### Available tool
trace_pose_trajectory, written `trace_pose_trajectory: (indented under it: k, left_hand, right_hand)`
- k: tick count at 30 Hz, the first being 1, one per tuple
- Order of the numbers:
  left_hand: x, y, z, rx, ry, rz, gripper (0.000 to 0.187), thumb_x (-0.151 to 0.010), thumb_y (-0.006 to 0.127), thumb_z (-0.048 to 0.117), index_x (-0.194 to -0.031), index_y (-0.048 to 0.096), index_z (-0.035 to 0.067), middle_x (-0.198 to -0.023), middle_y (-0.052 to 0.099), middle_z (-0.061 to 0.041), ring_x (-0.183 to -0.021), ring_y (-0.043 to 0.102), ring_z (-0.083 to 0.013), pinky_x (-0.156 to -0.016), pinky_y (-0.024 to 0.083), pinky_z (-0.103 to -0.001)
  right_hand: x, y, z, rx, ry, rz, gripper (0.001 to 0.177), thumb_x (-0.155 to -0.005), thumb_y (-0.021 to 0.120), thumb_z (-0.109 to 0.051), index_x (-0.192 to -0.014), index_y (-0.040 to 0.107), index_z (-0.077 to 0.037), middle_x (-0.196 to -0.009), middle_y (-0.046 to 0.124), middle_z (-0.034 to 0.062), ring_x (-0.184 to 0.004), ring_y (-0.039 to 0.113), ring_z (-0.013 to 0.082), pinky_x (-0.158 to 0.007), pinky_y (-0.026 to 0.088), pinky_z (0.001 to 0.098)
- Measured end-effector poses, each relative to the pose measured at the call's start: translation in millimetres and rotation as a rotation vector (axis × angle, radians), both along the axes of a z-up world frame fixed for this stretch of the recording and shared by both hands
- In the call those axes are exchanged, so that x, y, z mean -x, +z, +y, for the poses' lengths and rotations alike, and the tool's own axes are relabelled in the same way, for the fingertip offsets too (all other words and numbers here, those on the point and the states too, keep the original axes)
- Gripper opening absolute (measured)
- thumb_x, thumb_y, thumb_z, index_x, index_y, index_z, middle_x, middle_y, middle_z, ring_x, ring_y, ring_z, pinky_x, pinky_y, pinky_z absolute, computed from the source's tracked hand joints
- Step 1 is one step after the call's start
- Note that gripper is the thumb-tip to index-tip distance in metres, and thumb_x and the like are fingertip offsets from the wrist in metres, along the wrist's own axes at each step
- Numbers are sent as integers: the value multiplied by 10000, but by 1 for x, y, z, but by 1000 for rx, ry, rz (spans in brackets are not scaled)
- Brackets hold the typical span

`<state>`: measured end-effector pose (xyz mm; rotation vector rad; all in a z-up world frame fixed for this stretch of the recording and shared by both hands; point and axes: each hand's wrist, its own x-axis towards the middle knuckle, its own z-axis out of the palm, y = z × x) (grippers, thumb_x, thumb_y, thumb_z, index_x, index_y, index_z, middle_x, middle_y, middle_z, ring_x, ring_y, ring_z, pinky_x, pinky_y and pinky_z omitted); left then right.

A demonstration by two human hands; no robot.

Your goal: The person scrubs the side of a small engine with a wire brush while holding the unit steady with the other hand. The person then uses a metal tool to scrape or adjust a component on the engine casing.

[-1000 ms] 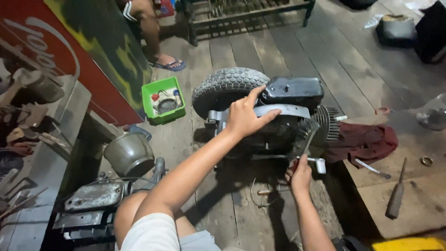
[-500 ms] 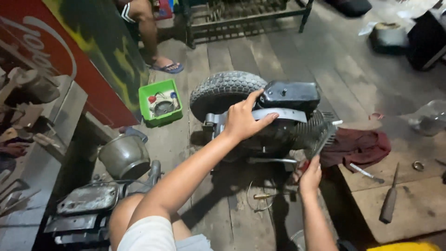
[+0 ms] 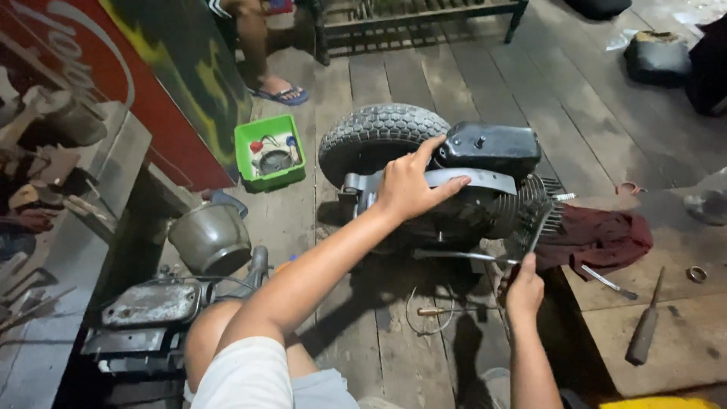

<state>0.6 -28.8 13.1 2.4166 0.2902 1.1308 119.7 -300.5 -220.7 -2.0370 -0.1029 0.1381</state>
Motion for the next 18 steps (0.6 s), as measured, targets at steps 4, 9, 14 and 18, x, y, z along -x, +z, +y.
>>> trace_pose_trajectory:
  k: [4,9,14,18]
  left_hand:
    - [-2,2,1,0,-12,-7,809,-809,681,612,-1346,584,15,-932,761,-236,-741,756,-347,-641,584,-401]
    - [2,1,-2,19,-3,2,813,-799,680,610,-1335,585,7,-964,763,-225,-770,759,-350,-670,587,-406]
    - [-16,-36,10,84,-9,-8,825,-738,674,756,-1363,581,224,-1024,772,-173,-962,745,-407,-932,562,-506]
    - [-15,-32,13,69,-10,-15,829,-730,686,742,-1364,582,217,-989,770,-195,-930,746,-429,-902,566,-525]
  right_hand:
    - [2,-60,3,53,-101,-140,812,-1092,329,-612,-1090,695,112,-932,671,372,-827,602,557,-776,456,557]
    - [17,-48,2,-30,-20,-35,709,-1121,279,-501,-1187,616,120,-1028,676,325,-874,613,485,-831,455,529]
    - [10,17,-11,63,-25,44,918,-1144,334,-654,-1189,673,198,-1196,621,440,-1258,532,547,-1080,351,601]
    - [37,-51,5,0,-103,-87,753,-1161,345,-517,-1142,703,146,-1109,653,423,-1194,570,556,-1030,379,611]
